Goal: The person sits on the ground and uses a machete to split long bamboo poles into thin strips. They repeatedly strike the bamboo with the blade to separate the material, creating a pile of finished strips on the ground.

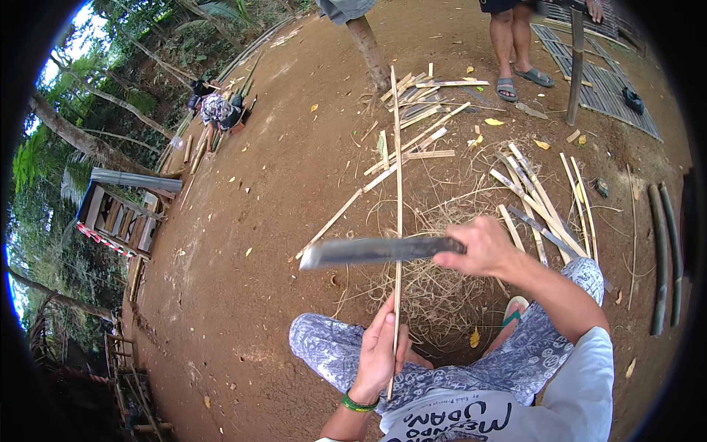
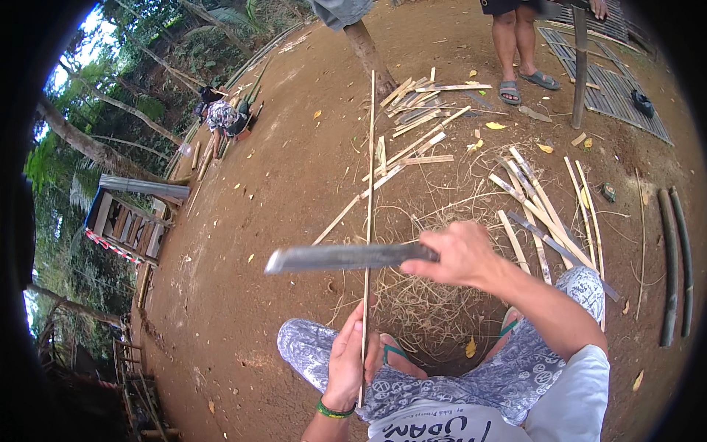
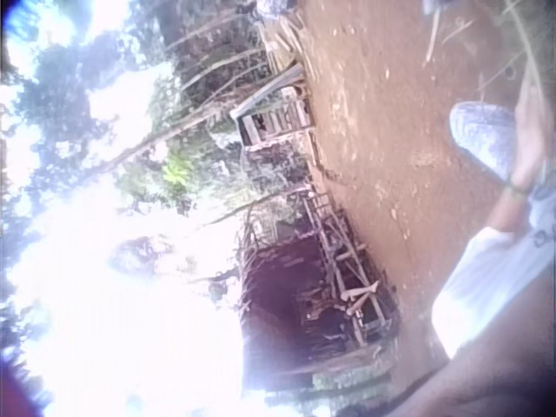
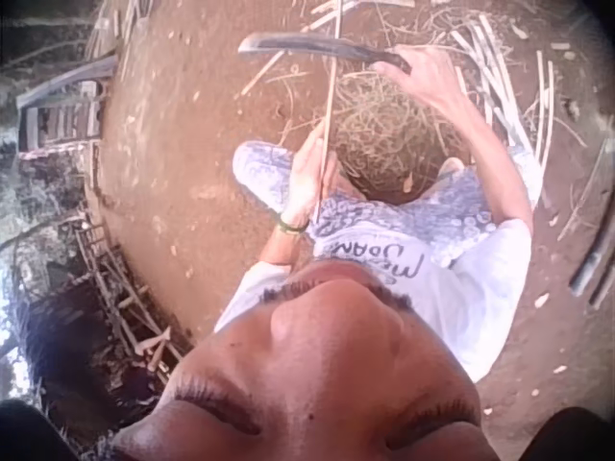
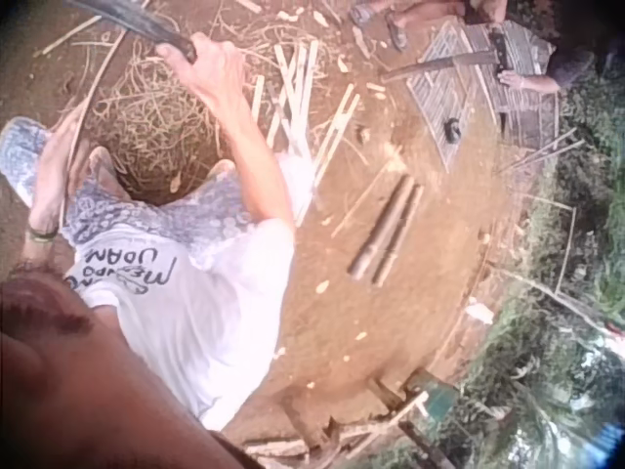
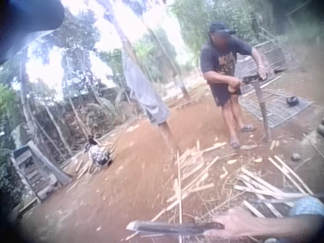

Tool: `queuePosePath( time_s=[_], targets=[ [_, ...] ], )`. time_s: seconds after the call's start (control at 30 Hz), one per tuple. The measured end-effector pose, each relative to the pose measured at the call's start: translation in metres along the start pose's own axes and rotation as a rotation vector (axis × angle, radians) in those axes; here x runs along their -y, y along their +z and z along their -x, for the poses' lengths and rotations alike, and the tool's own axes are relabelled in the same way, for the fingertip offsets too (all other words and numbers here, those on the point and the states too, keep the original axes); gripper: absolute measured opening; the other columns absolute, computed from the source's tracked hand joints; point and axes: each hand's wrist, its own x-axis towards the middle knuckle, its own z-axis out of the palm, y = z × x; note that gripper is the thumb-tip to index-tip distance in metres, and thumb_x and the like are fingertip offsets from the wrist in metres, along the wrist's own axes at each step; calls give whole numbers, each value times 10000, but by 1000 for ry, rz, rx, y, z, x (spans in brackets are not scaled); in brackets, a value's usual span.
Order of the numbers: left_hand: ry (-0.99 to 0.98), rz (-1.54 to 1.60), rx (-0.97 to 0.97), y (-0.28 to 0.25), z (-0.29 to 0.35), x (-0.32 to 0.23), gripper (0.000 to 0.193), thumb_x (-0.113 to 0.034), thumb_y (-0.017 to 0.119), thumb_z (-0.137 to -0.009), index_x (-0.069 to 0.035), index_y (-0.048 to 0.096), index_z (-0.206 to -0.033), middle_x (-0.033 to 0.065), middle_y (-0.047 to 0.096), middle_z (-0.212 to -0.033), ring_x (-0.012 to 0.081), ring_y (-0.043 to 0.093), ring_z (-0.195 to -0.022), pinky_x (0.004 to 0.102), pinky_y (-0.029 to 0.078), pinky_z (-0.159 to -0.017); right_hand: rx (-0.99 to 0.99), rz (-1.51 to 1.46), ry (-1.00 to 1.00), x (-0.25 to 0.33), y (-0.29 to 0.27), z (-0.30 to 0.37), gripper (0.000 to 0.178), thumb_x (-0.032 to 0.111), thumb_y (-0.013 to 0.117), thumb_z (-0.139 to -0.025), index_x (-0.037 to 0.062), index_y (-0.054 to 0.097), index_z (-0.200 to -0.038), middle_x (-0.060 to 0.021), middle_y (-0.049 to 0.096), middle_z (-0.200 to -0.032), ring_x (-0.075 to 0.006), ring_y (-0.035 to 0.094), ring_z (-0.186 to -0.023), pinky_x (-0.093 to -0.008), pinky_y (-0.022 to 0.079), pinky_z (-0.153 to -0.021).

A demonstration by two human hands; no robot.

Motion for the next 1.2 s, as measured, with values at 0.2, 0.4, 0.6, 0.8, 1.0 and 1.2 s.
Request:
queuePosePath(
  time_s=[0.2,0.4,0.6,0.8,1.0,1.2],
  targets=[
    [4,6,9,-5,1,-2,476,-223,295,-1109,-86,260,-1564,-27,380,-537,53,341,-409,189,348,-408,65,-20,-23,11,-3,-1,630,742,622,-794,140,591,-612,-45,547,-461,-236,561,-390,-408,406,-404],
    [-65,-16,52,-3,20,5,477,-214,289,-1108,-81,253,-1565,-42,372,-539,50,340,-400,211,464,-466,-66,-32,267,-33,-18,-15,644,687,526,-913,116,615,-629,-12,489,-428,-181,497,-370,-374,418,-398],
    [40,-71,11,-1,2,0,488,-239,300,-1107,-50,252,-1554,-33,382,-534,45,351,-397,199,428,-424,-12,-31,-124,28,-2,4,664,727,582,-853,117,536,-596,-43,487,-448,-237,520,-373,-385,398,-377],
    [43,-116,-21,-2,6,4,489,-232,302,-1108,-51,256,-1560,-41,387,-548,35,344,-419,195,346,-396,-16,14,-10,10,-7,-4,655,728,619,-812,106,563,-615,-71,540,-463,-275,562,-399,-404,415,-395],
    [41,-132,0,-2,12,6,484,-219,284,-1109,-49,249,-1561,-37,386,-551,43,353,-423,205,396,-432,-12,-72,-23,-7,-8,-7,636,721,611,-831,128,556,-606,-40,533,-448,-219,542,-367,-375,400,-374],
    [88,-75,8,0,15,6,478,-200,282,-1104,-35,261,-1552,-31,409,-539,42,356,-395,190,312,-385,-35,66,-204,13,-7,-2,659,749,563,-842,124,591,-635,-39,516,-443,-202,525,-356,-374,408,-374]
  ],
)
